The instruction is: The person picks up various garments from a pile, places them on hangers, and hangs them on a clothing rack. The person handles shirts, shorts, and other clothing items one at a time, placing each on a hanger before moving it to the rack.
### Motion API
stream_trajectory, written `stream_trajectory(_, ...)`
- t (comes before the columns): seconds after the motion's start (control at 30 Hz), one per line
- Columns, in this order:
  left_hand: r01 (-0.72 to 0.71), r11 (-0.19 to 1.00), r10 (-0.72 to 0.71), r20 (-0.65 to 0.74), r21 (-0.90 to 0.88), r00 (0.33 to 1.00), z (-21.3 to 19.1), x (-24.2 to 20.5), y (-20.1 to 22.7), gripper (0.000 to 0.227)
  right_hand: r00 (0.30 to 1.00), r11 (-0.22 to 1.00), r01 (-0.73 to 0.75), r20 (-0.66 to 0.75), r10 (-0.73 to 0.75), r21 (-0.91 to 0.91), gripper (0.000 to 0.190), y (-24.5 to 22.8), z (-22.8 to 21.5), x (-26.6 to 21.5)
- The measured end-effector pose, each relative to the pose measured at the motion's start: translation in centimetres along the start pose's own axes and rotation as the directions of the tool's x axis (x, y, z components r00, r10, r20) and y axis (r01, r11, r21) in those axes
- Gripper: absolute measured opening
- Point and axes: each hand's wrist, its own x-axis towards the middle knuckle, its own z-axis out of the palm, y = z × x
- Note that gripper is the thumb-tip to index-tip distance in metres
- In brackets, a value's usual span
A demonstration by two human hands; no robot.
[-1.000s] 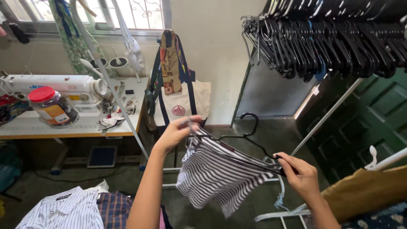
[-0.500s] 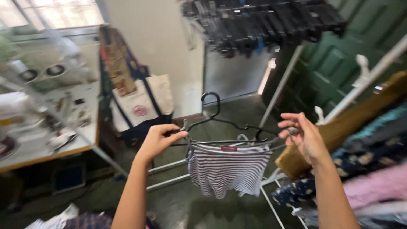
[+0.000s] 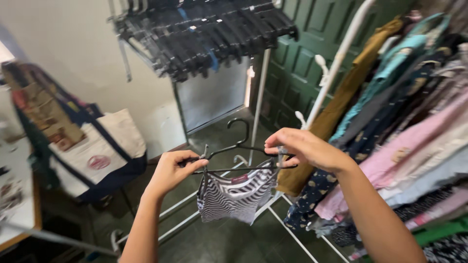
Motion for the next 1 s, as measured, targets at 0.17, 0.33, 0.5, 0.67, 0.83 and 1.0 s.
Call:
stream_trajectory(0.17, -0.018, 1.000, 0.018, 0.093, -0.006, 0.996, 2.6, 3.1, 0.1, 0.025, 0.988, 0.854, -0.017, -0.139, -0.065, -0.521, 0.038, -0.8, -0.5, -2.9)
stream_trajectory(0.33, -0.044, 0.981, 0.074, 0.159, -0.188, 0.984, 5.5, 6.6, 0.1, 0.024, 0.874, 0.229, 0.123, -0.004, -0.486, -0.966, 0.027, -1.0, -1.2, -6.3)
stream_trajectory(0.5, -0.429, 0.901, 0.434, -0.179, 0.069, 0.883, 8.2, 9.7, 5.5, 0.037, 0.944, 0.691, -0.012, -0.236, -0.231, -0.723, 0.029, -1.2, -2.2, -8.0)
stream_trajectory(0.67, -0.373, 0.926, 0.337, -0.319, -0.057, 0.886, 14.0, 7.6, 15.3, 0.032, 0.805, 0.774, -0.291, -0.581, -0.119, -0.562, 0.032, -2.7, -1.4, -8.5)
stream_trajectory(0.83, -0.191, 0.936, 0.208, 0.027, -0.297, 0.978, 17.3, 12.5, 17.8, 0.043, 0.801, 0.651, 0.033, -0.370, -0.471, -0.758, 0.033, -3.4, -0.8, -7.0)
stream_trajectory(1.0, -0.099, 0.952, 0.156, 0.184, -0.289, 0.970, 16.2, 18.4, 16.8, 0.038, 0.744, 0.605, -0.048, -0.433, -0.509, -0.795, 0.033, -7.1, -6.3, -6.2)
